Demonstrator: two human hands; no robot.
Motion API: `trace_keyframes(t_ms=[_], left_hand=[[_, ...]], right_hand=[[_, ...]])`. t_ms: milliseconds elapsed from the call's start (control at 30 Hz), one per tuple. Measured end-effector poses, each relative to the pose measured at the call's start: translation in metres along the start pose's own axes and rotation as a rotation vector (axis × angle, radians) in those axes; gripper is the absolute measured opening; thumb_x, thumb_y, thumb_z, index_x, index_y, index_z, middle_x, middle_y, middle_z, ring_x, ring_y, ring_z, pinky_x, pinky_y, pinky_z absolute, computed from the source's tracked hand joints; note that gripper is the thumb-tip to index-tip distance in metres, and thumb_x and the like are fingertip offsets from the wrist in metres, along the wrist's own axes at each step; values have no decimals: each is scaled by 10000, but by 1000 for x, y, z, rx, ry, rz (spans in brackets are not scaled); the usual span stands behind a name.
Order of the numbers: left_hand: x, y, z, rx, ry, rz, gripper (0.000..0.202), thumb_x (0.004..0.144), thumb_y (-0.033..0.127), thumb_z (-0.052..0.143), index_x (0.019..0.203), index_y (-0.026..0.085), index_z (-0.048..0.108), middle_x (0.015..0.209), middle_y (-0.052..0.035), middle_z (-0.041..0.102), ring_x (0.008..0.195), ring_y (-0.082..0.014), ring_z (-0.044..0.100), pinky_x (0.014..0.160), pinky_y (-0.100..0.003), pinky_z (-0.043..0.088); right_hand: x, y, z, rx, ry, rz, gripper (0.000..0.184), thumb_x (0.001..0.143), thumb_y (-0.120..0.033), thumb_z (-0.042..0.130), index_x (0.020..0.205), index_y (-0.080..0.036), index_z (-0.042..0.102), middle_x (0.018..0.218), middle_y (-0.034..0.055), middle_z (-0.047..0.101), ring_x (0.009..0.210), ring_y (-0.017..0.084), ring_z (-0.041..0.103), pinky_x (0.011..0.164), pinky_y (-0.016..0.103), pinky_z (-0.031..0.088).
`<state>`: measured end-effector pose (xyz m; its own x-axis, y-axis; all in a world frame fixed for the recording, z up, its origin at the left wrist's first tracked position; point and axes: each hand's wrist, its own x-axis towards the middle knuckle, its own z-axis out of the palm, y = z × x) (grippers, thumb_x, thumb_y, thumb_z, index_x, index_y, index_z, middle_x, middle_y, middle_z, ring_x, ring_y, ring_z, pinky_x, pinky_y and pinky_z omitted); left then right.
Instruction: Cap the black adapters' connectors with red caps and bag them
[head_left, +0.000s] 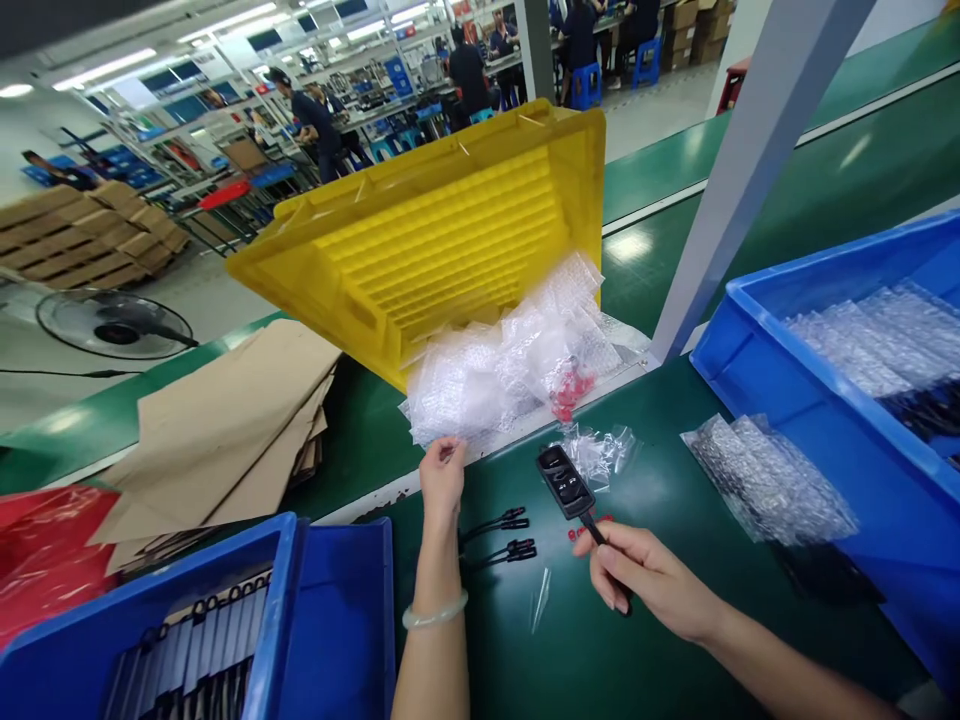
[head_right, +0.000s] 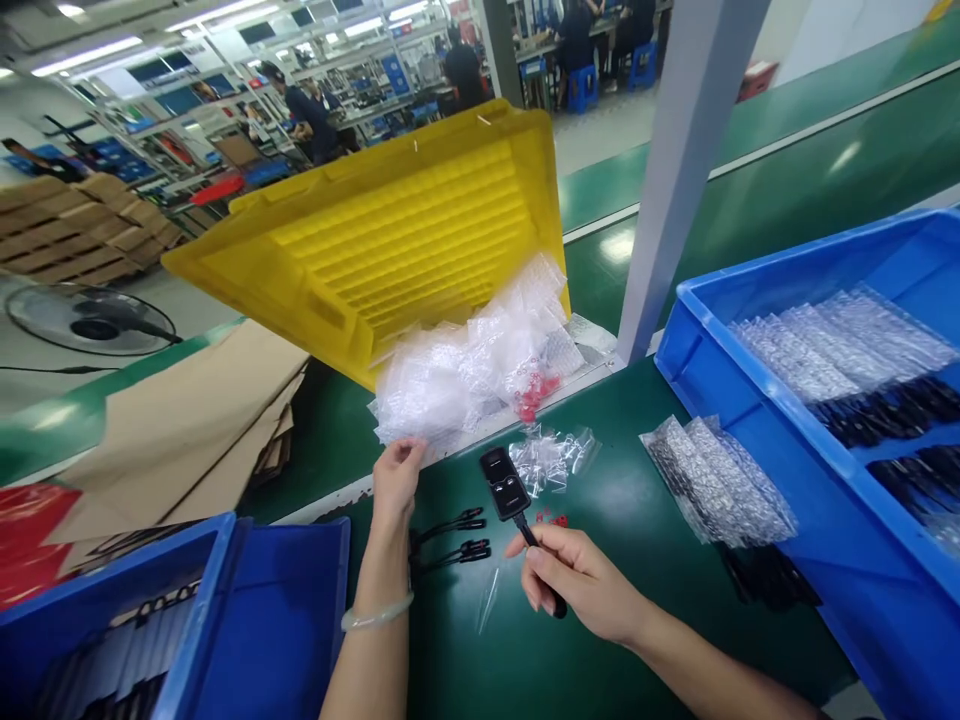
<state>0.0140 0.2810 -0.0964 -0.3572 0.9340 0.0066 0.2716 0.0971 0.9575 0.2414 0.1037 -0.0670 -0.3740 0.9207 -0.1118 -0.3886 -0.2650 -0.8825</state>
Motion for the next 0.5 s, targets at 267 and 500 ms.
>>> trace_keyframes(t_ms=[267, 500], left_hand=[[-109, 47, -93, 48, 106, 374, 111, 767, 169, 673, 820, 186, 577, 883, -31, 654, 865, -172, 641, 784, -286, 505], [-225, 8, -139, 760, -139, 547, 130, 845, 131, 581, 958, 192, 607, 953, -59, 661, 850, -175, 640, 775, -280, 504]], right_hand=[[4, 7, -8, -12, 60, 42, 336, 967, -467, 472, 1015, -148, 565, 587, -42, 477, 496, 84, 405, 530, 243, 369], [1, 10, -6, -66, 20, 48, 261, 982, -389, 480, 1067, -168, 590, 628, -27, 514, 523, 82, 444, 515, 221, 375]])
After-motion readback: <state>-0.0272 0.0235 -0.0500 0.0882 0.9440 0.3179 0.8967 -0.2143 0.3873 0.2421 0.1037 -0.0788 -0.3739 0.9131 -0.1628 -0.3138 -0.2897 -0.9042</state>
